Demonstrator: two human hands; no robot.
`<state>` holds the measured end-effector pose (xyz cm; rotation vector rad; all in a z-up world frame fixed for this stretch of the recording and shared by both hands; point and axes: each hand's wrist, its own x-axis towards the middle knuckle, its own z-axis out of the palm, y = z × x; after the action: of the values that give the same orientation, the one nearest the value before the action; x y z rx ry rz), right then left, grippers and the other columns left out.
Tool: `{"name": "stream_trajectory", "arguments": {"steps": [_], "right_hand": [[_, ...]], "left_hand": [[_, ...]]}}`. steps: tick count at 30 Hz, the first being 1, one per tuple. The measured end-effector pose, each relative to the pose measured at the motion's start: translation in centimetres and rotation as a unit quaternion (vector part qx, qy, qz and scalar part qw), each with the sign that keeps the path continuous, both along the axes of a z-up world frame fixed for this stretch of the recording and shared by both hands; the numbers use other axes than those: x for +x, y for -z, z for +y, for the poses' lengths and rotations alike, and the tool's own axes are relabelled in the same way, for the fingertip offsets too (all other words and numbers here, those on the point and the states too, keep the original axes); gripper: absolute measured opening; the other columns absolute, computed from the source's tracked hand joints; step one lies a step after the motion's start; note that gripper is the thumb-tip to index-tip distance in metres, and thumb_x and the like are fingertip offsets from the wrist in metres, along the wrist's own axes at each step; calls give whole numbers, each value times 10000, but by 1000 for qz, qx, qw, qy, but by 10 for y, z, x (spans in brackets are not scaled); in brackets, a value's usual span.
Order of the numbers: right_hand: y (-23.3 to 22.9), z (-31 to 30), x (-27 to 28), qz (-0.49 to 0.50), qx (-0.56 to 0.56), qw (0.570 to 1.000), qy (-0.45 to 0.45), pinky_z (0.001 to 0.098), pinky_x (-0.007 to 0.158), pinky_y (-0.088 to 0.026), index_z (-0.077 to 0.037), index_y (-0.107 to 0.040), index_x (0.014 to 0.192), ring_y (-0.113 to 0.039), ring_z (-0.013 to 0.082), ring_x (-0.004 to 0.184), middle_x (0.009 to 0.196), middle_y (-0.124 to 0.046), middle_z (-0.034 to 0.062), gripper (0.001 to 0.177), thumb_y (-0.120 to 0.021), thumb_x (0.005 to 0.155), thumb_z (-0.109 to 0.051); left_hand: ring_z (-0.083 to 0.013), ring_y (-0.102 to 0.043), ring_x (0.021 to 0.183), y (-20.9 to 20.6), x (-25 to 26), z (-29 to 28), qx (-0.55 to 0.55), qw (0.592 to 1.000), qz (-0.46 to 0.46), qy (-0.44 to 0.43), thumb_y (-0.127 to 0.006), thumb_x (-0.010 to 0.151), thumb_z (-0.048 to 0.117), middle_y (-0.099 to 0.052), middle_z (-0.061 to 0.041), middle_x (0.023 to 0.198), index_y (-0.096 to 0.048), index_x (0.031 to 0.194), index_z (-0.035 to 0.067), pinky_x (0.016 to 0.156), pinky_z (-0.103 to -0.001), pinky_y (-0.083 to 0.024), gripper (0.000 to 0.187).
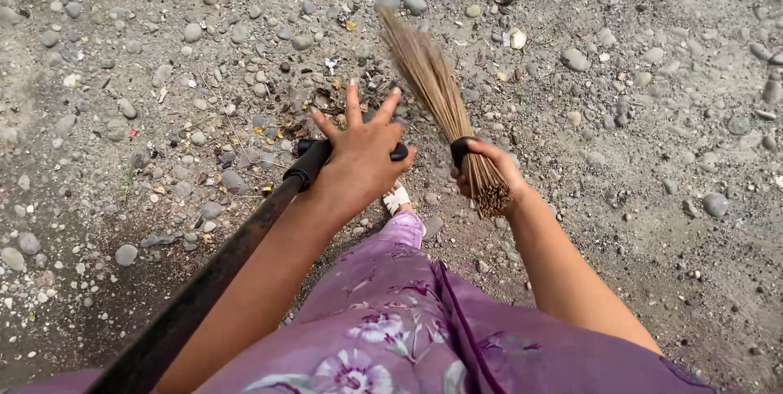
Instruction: Sweep debris and dirt off a rocky outdoor ground using a bundle broom.
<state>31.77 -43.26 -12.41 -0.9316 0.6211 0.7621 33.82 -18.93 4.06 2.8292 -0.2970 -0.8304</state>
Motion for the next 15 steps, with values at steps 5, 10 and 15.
{"name": "stream_trajectory", "arguments": {"steps": [5, 10, 15], "right_hand": [[51, -31, 35, 66, -47, 986, 144, 362, 575, -594, -67, -574, 1133, -659, 223, 679, 861, -668, 102, 402, -612, 905, -396], [84, 60, 69, 145, -33, 988, 32, 391, 609, -585, -131, -594, 1041, -625, 253, 695, 824, -638, 73, 331, -606, 891, -427], [85, 99, 85, 153, 291, 942, -68, 339, 610, -598, -31, -650, 1089, -658, 228, 697, 911, -669, 129, 351, -667, 984, -366]], "left_hand": [[-498, 171, 1517, -5, 18, 17, -5, 1000, 16, 2, -621, 957, 421, -95, -39, 1705, -720, 982, 89, 1017, -917, 60, 348], [-483, 148, 1528, 1, 23, 37, -8, 1000, -9, 19, -665, 938, 417, -143, -74, 1692, -723, 884, 64, 1029, -902, 68, 362], [-387, 90, 1573, 5, 41, 36, 37, 997, -11, 64, -698, 902, 425, -193, -87, 1683, -747, 810, 78, 1134, -818, 57, 362]]}}
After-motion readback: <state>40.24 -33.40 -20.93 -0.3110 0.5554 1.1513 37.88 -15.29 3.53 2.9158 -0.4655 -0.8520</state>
